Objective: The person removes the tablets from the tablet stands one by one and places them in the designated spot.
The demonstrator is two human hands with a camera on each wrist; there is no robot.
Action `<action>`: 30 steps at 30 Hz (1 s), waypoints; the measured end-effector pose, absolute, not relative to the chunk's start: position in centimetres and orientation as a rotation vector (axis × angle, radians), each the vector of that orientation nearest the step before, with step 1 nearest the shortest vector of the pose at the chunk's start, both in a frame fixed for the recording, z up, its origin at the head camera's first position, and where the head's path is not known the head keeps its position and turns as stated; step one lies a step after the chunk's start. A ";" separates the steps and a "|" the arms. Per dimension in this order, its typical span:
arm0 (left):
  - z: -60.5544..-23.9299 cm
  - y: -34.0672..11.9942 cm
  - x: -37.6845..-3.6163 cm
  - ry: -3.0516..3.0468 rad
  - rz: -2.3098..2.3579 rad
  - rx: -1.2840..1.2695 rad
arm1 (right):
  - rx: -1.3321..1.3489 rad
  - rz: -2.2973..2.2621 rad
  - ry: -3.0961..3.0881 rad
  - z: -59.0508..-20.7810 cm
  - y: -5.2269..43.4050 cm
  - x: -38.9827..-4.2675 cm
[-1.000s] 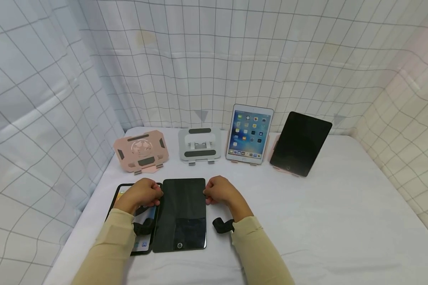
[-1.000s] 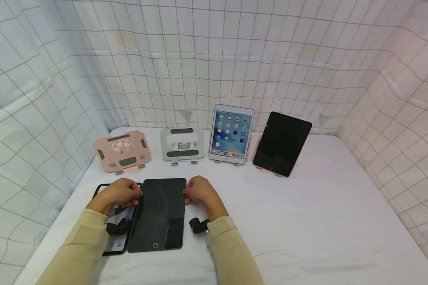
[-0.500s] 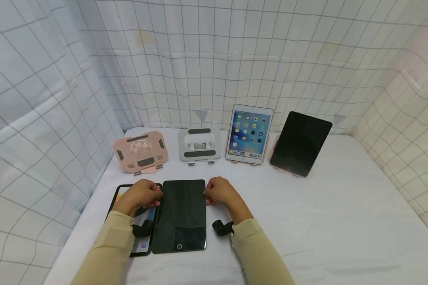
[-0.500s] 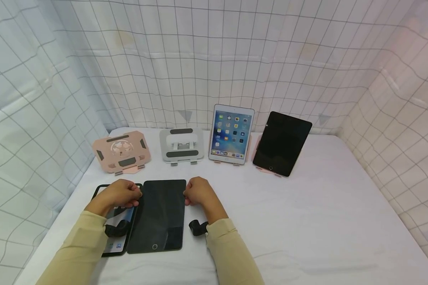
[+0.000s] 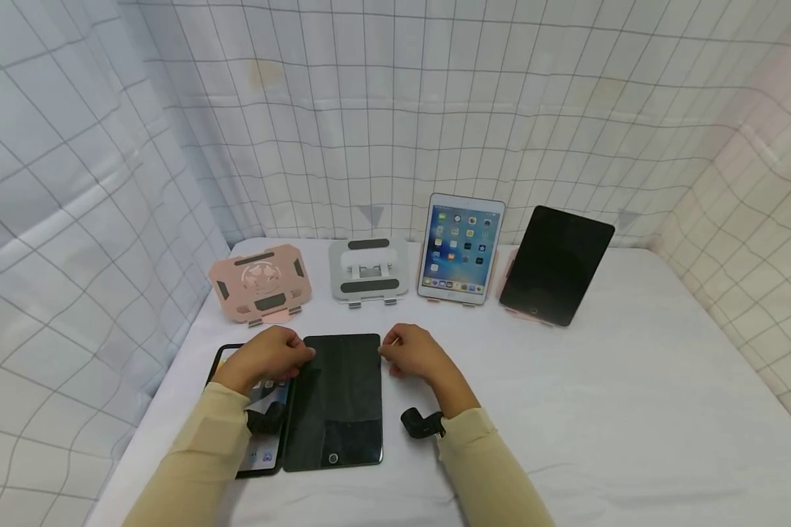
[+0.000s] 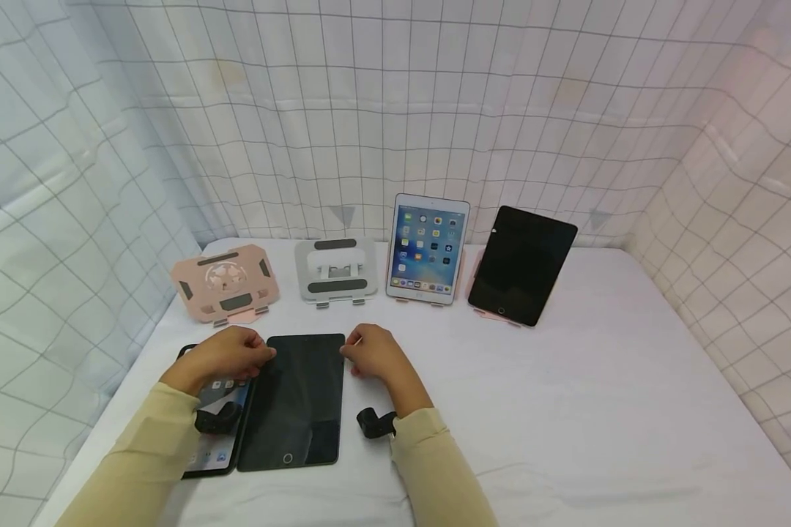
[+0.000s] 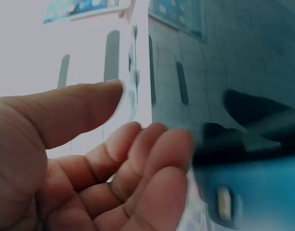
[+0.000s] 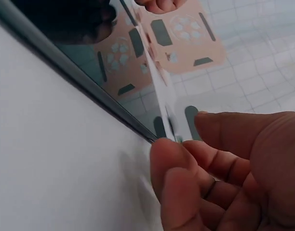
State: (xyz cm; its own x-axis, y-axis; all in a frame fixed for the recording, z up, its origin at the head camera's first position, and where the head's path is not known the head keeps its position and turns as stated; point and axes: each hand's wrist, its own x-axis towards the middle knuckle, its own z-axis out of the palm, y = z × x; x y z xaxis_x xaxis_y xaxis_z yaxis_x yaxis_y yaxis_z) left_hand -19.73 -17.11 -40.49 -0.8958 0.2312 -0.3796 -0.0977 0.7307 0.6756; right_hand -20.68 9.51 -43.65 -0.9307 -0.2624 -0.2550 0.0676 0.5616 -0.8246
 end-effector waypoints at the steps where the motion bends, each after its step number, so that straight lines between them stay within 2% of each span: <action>1: -40.4 -16.8 -19.9 2.487 1.027 0.110 | -0.154 -1.321 2.456 -43.5 9.8 -20.7; 14: -39.9 -11.6 -24.3 2.188 1.409 0.256 | -0.031 -1.498 2.622 -42.4 14.8 -22.3; 30: -38.0 -7.4 -29.2 2.121 1.445 0.179 | 0.038 -1.544 2.717 -40.2 22.0 -24.5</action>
State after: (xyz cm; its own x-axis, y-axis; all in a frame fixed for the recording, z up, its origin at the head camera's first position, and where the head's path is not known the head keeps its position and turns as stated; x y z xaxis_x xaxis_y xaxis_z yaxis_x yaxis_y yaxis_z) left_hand -29.25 -7.40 -38.05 -0.8337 0.4080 -0.3720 -0.1970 0.4095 0.8908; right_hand -24.49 21.98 -40.19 -0.9996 0.0131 -0.0258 0.0289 0.5114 -0.8588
